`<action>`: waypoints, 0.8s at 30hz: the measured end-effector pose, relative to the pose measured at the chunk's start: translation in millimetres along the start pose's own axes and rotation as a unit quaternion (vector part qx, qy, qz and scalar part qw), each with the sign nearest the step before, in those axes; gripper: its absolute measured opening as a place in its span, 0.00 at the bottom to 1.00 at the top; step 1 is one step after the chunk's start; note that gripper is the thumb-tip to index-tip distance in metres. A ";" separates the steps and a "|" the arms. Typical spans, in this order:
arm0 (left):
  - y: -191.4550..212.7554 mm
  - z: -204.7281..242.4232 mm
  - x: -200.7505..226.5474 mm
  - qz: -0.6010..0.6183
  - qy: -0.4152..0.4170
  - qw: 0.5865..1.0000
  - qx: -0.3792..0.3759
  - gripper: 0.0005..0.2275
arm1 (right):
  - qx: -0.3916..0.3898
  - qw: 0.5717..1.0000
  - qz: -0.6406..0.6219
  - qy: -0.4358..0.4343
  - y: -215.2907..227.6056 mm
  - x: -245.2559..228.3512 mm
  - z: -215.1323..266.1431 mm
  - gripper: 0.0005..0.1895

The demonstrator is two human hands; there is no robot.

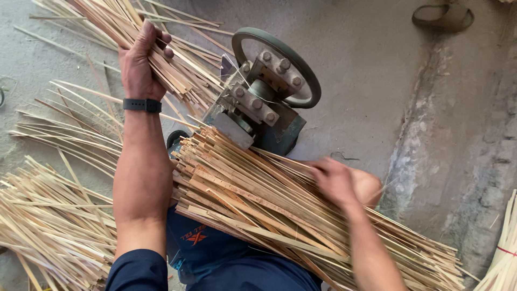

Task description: The person sits on the floor and feeds long bamboo strips one by one through a small grinding machine to split them into thinner strips. The person holds the bundle in the lap and repeatedly pulls each strip through the machine, then sets the processed strips aside.

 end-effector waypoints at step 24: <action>3.8 5.8 19.2 -0.001 0.006 0.999 -0.034 0.17 | -0.021 0.998 -0.037 -0.049 24.8 34.3 26.2 0.09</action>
Point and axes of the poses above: each hand's wrist, its own z-axis away from the middle knuckle, its own y-axis out of the back of the hand, x = y × z, the point moved 2 cm from there along -z, towards the middle knuckle, and after that the axes turned 6 degrees about -x, right-handed, at the moved point
